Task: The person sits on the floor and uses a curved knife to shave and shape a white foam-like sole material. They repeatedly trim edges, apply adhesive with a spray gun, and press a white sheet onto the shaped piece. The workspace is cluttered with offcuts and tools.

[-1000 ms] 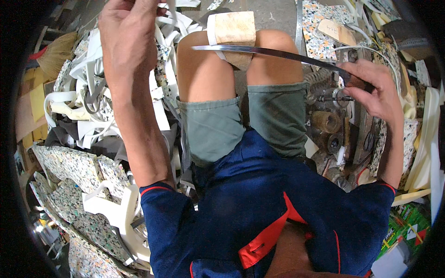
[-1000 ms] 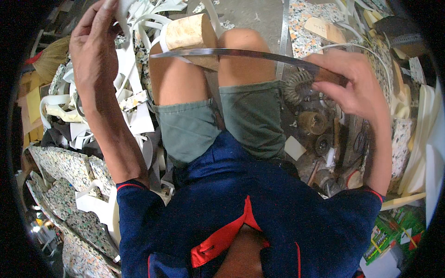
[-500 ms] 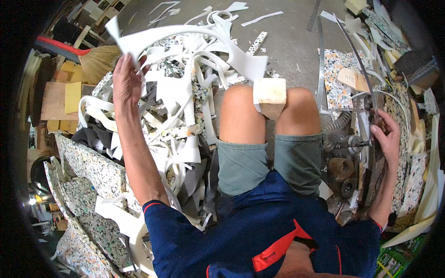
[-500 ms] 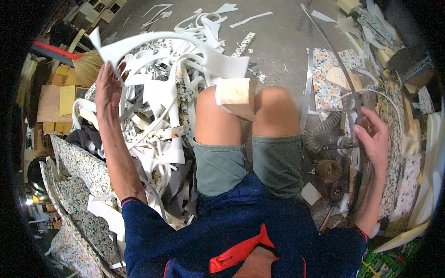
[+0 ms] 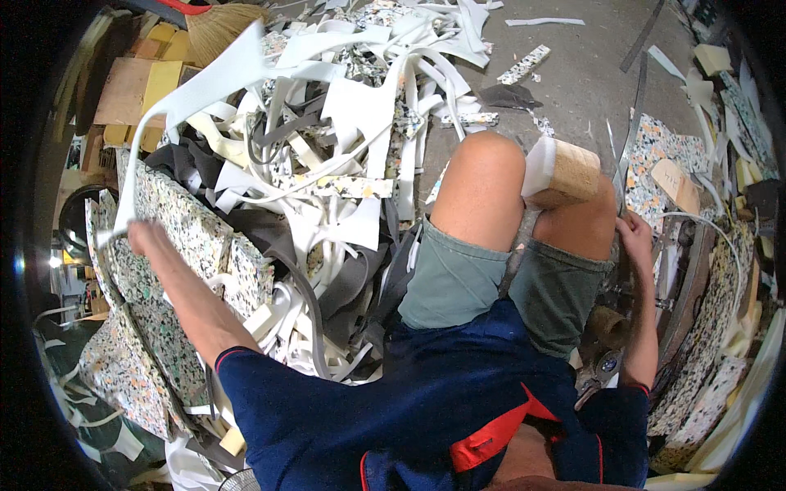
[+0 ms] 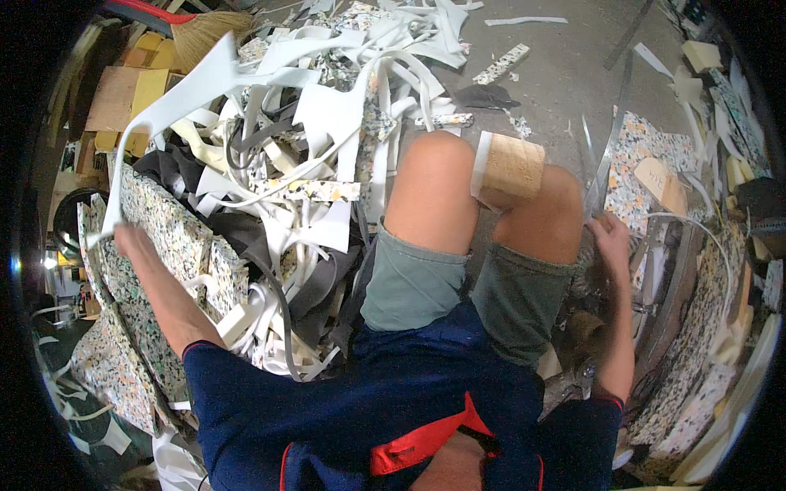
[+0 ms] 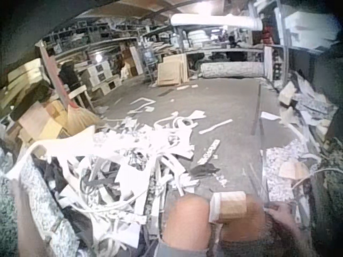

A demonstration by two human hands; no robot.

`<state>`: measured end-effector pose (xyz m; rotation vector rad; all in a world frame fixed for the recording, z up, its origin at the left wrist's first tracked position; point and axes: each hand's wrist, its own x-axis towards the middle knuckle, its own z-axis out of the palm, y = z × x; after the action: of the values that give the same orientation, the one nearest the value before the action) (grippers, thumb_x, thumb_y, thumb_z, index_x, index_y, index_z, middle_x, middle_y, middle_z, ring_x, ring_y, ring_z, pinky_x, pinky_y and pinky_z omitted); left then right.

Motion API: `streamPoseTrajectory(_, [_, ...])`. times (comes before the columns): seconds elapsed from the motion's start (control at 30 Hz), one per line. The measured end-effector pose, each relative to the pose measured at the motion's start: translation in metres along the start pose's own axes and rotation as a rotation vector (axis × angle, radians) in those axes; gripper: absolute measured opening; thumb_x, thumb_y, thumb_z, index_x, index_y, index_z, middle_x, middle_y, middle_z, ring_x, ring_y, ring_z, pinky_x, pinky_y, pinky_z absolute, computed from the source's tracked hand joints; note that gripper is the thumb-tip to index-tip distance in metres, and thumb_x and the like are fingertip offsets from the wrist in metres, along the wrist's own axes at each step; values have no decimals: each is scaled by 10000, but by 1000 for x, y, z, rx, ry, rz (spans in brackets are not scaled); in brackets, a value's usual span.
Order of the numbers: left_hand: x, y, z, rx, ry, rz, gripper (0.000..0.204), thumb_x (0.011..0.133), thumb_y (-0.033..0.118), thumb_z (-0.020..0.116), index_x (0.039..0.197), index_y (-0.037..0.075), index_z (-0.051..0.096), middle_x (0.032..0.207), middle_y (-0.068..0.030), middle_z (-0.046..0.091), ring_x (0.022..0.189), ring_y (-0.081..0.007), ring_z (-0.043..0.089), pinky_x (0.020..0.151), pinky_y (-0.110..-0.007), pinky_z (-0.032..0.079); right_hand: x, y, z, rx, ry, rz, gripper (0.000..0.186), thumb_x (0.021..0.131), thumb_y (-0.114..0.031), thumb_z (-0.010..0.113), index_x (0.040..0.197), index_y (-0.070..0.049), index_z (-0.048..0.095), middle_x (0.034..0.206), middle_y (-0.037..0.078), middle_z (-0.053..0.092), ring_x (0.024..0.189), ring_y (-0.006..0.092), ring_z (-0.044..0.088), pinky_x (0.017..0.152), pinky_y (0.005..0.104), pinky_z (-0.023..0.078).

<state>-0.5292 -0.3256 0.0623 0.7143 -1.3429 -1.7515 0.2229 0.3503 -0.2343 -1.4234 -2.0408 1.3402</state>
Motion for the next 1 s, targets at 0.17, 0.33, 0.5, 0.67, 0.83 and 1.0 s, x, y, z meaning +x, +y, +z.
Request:
streamPoseTrajectory(0.17, [-79,-33,-54,852,-12,801,984,842,536,744,1502,-47,305,1476,-303,381,1325,-423,463,1120,-542,373,45,74,59,-239,233,-117,596,877,-448,705,1192,49,617,1057,239,704,1007,341,675,858,433,508])
streamPoseTrajectory(0.33, [-371,-73,-188,399,-1235,354,405,938,58,674,1320,-5,555,1192,-129,656,1048,-190,645,859,-309,537,44,-20,74,-60,390,-184,571,961,-399,627,1331,33,576,1249,267,656,1172,385,634,989,423,488])
streamPoseTrajectory(0.5, [-520,-72,-230,341,-1658,358,280,900,70,731,1152,-11,639,982,-84,681,837,-137,634,739,-263,521,-63,-201,37,-86,124,-712,674,847,-310,785,1408,-33,536,1327,169,629,1197,327,606,1077,430,423])
streamPoseTrajectory(0.67, [-541,-57,-208,136,-1889,-71,575,844,54,784,1358,-32,542,1227,-141,650,969,-146,631,788,-277,544,-74,-227,66,-404,60,-862,928,778,-442,810,1491,-33,380,1318,193,593,1235,391,563,1146,623,269])
streamPoseTrajectory(0.83, [-552,-38,-183,151,-2049,64,933,736,74,857,1520,1,357,1329,-166,596,974,-155,624,769,-280,557,-55,-239,61,-190,-131,-814,776,772,-284,831,1418,-43,473,1337,162,600,1253,320,573,1103,532,324])
streamPoseTrajectory(1.0, [-558,-13,-160,266,-2195,-90,1029,727,111,864,1567,63,270,1484,-181,443,1230,-297,569,900,-386,532,-100,-342,41,-220,26,-1004,763,624,-109,873,1334,-65,599,1222,130,661,1151,294,619,1017,401,477])
